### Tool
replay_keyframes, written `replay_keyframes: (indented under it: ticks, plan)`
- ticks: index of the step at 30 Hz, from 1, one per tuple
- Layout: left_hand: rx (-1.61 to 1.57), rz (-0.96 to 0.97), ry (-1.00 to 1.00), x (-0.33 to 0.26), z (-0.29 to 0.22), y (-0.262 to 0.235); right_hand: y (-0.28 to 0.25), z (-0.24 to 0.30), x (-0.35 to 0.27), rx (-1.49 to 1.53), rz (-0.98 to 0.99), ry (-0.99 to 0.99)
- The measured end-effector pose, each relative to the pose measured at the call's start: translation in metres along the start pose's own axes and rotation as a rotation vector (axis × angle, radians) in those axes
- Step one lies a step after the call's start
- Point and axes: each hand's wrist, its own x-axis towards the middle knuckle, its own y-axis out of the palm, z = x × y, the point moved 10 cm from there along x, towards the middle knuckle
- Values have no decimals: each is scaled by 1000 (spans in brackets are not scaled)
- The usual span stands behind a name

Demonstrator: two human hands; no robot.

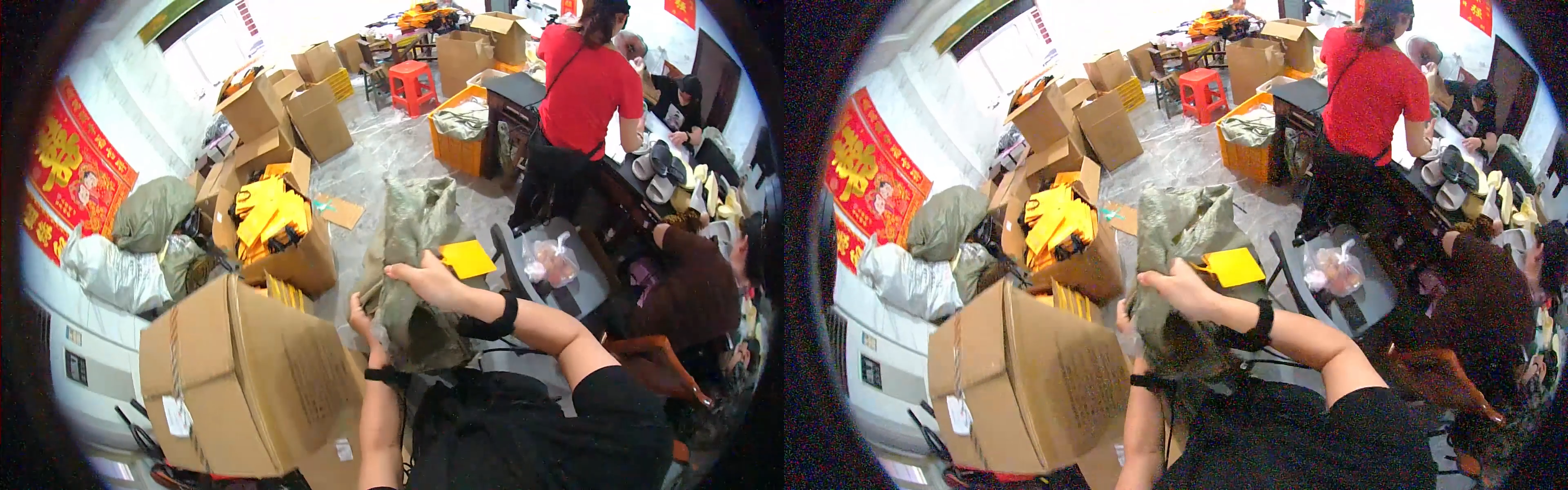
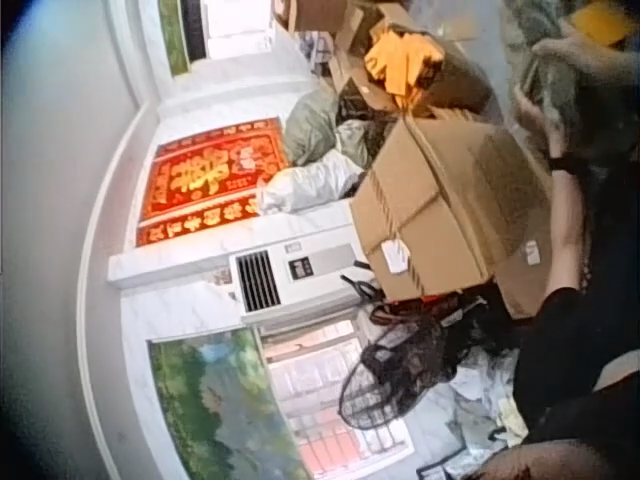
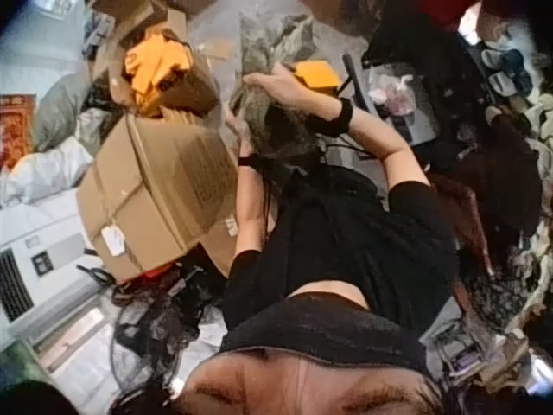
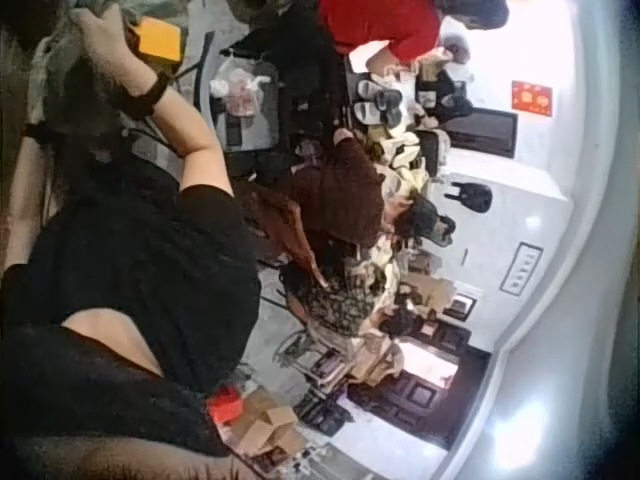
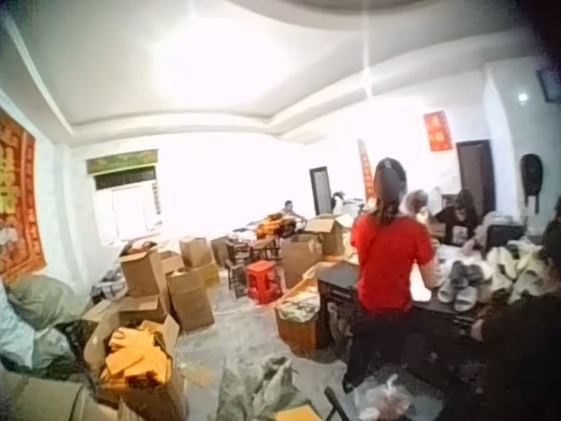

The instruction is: Organizing, bagging, and moving manufactured foam slippers in a production facility.

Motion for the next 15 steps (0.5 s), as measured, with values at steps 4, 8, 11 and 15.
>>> replay_keyframes:
  ticks: [4,8,11,15]
  plan:
    - [-485,-22,-148,49,-20,12,10,8,68,28,109,-95]
    - [-428,-137,-192,106,-8,11,20,-1,148,31,159,-103]
    - [-603,-50,-257,153,23,3,24,-22,202,-137,160,17]
    - [-580,98,-227,229,39,18,28,-16,265,-242,155,47]
